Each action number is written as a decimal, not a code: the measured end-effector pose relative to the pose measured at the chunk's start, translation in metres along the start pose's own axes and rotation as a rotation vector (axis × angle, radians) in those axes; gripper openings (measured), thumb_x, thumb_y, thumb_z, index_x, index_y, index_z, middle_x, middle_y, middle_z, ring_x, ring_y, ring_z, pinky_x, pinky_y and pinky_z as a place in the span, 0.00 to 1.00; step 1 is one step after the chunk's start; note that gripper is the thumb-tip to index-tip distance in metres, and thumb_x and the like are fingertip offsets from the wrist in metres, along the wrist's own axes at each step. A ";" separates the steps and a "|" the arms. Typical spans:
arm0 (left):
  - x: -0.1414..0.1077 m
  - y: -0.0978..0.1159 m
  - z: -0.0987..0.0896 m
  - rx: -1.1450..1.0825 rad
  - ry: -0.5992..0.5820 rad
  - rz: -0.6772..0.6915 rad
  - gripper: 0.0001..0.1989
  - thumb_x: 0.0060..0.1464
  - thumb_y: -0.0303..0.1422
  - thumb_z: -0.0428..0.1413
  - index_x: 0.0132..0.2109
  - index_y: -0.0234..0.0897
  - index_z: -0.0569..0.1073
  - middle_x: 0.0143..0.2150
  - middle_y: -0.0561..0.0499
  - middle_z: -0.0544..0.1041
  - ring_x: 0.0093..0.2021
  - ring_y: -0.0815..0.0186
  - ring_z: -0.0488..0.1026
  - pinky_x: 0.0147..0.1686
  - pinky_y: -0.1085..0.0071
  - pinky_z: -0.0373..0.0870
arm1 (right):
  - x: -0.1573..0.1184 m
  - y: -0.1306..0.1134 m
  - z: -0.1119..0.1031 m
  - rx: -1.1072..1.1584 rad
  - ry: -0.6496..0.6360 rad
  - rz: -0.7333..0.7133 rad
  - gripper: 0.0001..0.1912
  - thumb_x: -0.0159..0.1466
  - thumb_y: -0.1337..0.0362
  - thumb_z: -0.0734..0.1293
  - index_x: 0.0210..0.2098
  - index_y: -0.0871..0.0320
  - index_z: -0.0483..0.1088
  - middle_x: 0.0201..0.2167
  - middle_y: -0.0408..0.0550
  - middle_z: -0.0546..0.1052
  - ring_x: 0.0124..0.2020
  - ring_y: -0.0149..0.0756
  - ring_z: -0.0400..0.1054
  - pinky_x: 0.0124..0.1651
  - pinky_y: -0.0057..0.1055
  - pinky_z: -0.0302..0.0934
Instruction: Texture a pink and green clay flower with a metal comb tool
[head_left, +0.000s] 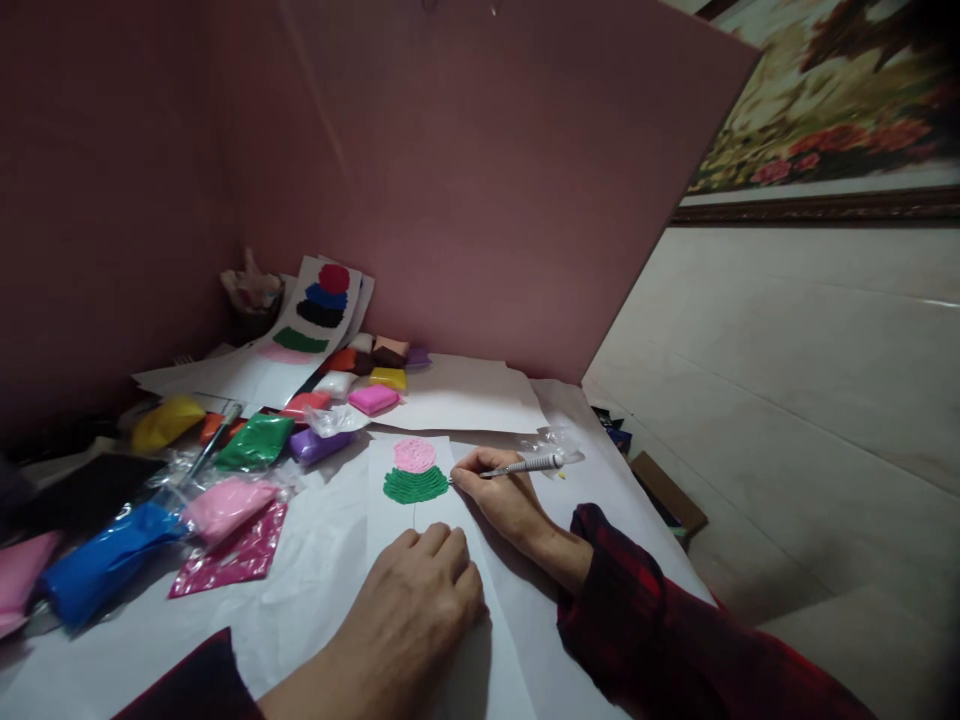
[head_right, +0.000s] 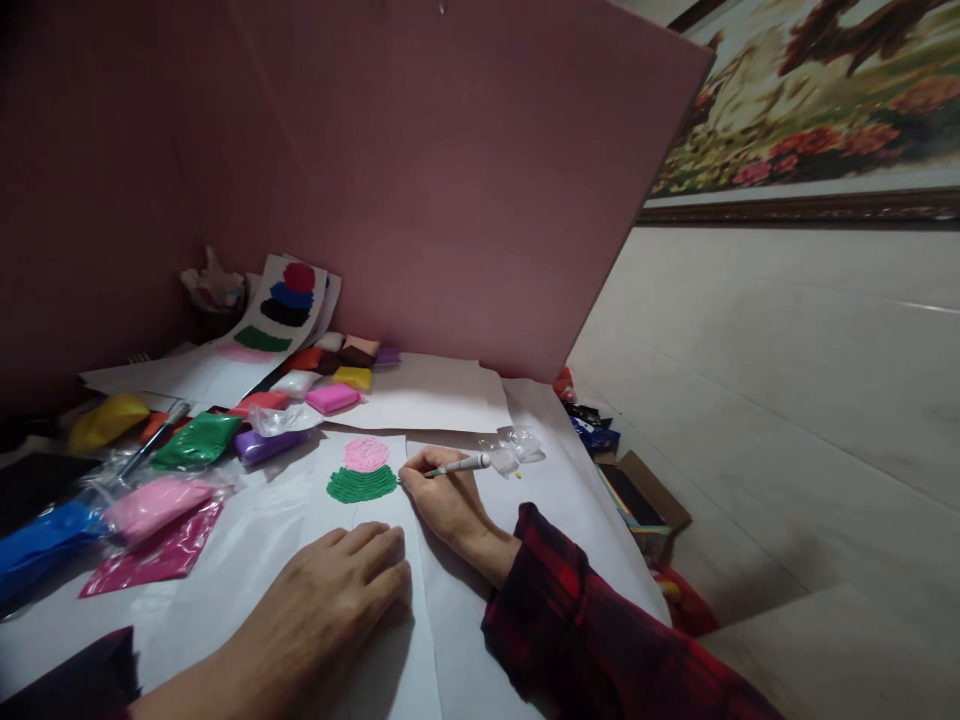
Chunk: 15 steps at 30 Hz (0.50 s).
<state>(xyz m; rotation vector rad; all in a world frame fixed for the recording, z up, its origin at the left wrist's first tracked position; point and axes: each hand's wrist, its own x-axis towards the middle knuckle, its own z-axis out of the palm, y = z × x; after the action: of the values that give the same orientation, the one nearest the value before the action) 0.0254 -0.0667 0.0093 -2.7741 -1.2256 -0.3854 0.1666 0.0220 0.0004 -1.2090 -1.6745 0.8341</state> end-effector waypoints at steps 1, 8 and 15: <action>0.000 0.000 -0.001 0.003 -0.006 0.000 0.04 0.59 0.29 0.59 0.35 0.37 0.75 0.37 0.51 0.78 0.38 0.59 0.74 0.33 0.65 0.65 | 0.000 0.000 0.000 0.004 0.002 0.002 0.07 0.54 0.67 0.66 0.21 0.61 0.72 0.20 0.43 0.73 0.25 0.31 0.63 0.30 0.28 0.57; 0.001 0.000 0.001 0.011 -0.009 0.002 0.03 0.58 0.29 0.59 0.35 0.37 0.75 0.37 0.51 0.78 0.39 0.59 0.75 0.33 0.65 0.66 | 0.001 0.002 0.001 0.016 0.007 0.002 0.07 0.54 0.68 0.66 0.21 0.61 0.72 0.20 0.43 0.73 0.25 0.31 0.63 0.30 0.28 0.57; 0.000 0.000 0.001 0.010 0.005 0.011 0.03 0.58 0.28 0.59 0.34 0.37 0.75 0.37 0.51 0.78 0.38 0.59 0.75 0.32 0.65 0.66 | 0.001 0.001 0.001 0.006 0.007 0.002 0.07 0.54 0.68 0.65 0.20 0.61 0.71 0.20 0.43 0.73 0.25 0.31 0.63 0.30 0.28 0.57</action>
<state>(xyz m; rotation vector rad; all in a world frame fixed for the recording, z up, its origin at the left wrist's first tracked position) 0.0256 -0.0660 0.0080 -2.7680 -1.2078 -0.3846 0.1663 0.0229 -0.0007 -1.2086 -1.6644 0.8340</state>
